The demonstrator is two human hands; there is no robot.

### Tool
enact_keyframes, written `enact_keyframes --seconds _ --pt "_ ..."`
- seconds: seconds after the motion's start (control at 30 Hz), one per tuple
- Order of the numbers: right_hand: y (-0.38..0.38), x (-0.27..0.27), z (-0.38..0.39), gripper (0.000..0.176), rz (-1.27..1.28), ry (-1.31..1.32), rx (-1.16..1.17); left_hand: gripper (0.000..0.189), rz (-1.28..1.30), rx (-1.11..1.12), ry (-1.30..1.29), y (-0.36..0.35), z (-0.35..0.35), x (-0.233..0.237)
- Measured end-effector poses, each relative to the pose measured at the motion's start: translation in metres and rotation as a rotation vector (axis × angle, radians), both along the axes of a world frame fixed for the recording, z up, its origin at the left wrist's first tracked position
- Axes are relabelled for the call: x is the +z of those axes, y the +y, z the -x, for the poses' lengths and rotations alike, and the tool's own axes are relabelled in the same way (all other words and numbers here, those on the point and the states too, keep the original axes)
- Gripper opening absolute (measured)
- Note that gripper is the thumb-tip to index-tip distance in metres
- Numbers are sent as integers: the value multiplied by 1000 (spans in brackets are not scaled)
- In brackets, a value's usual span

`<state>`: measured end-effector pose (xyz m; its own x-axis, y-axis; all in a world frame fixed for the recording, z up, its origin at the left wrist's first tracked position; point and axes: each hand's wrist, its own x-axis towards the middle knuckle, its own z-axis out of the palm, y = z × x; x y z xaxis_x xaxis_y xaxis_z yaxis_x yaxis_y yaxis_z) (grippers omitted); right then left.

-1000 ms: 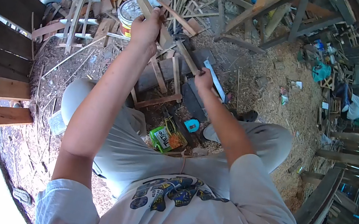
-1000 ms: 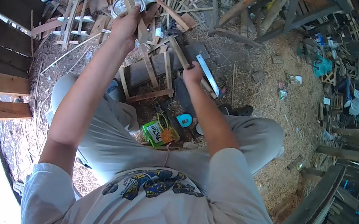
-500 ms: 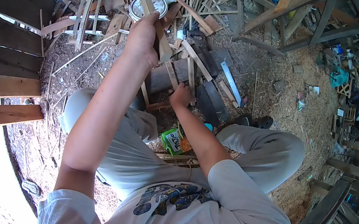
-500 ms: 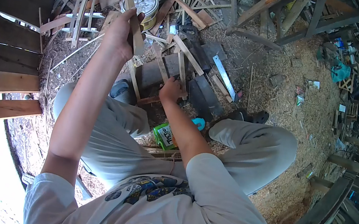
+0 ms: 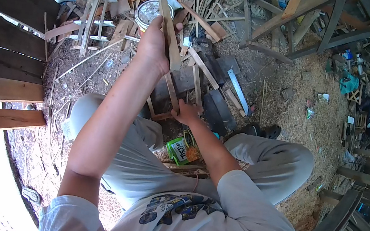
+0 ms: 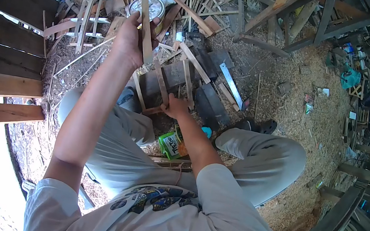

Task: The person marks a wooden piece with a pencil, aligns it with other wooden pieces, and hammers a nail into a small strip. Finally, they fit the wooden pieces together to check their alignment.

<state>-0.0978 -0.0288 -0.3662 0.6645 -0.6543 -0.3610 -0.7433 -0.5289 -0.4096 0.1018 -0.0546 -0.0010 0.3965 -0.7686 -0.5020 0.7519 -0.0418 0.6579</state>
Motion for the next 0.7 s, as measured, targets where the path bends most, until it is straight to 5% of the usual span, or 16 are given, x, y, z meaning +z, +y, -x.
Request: enact_keyframes --seconds 0.43,0.7 --pt "-60 155 21 46 525 -408 -90 38 349 -110 -44 -22 26 19" --pt "-103 133 165 44 728 -129 -204 39 379 -211 -109 -30 50 30"
